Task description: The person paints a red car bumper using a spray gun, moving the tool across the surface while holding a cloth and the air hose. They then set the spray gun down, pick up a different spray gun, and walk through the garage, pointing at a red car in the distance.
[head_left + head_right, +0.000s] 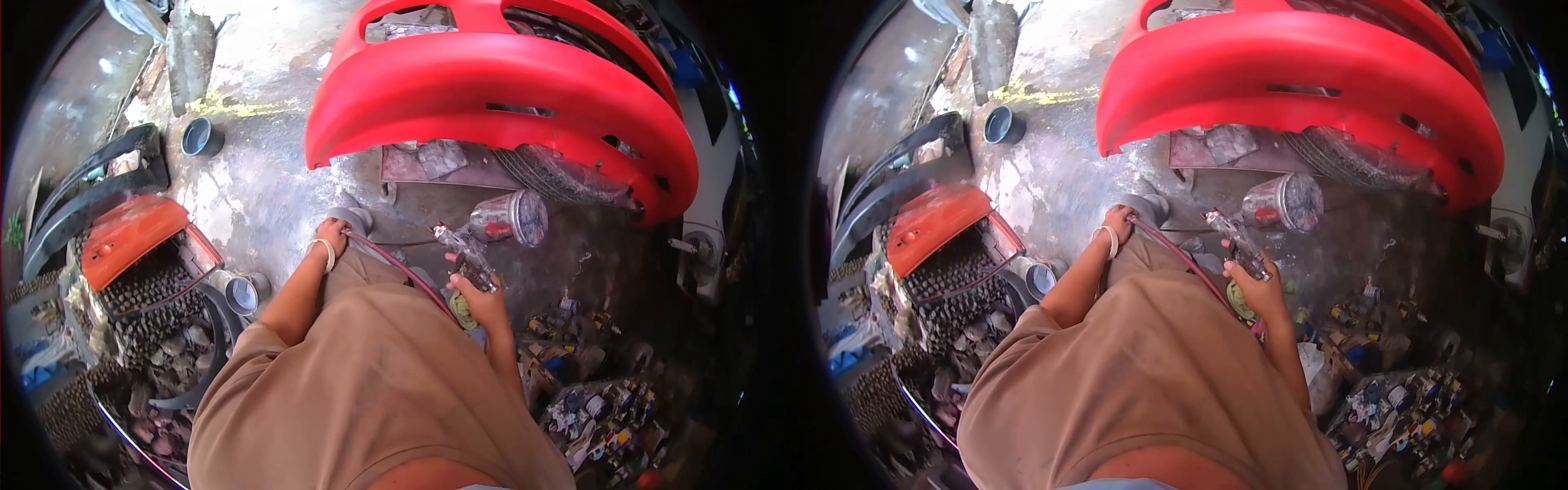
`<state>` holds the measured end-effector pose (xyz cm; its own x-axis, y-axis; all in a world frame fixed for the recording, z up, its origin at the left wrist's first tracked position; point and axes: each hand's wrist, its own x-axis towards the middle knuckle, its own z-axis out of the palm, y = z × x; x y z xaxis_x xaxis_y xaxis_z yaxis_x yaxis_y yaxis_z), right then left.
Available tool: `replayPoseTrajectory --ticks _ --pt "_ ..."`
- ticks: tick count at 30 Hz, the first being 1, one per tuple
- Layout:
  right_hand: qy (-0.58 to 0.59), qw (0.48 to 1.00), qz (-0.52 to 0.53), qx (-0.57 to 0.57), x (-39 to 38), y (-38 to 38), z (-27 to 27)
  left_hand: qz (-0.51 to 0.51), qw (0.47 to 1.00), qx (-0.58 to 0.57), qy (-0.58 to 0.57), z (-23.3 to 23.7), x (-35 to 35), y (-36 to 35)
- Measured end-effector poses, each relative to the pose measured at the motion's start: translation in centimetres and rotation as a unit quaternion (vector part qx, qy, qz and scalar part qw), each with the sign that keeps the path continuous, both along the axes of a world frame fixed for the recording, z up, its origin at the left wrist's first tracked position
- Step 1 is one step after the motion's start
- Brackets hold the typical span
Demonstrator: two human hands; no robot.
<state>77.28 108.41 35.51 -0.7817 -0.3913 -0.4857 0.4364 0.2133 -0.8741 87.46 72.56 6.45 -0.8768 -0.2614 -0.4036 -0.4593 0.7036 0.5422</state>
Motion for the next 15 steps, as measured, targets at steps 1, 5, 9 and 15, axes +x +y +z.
replayPoseTrajectory --ticks 1,5,9,15 --pt "0.02 1.0 0.012 -0.004 0.3 1.0 -1.7 0.008 1.0 -0.015 0.008 -0.2 0.2 -0.2" --pt "0.024 0.997 0.068 -0.014 0.0 1.7 -1.9 0.024 0.998 -0.05 0.029 1.9 0.6 0.3" --pt "-0.064 0.991 0.117 -0.008 -0.9 0.9 -1.6 0.02 0.994 -0.051 0.097 4.4 0.1 0.8" --pt "-0.046 0.993 0.104 -0.025 -1.0 -1.9 -1.3 0.08 0.981 0.066 0.164 5.7 -1.5 4.7"
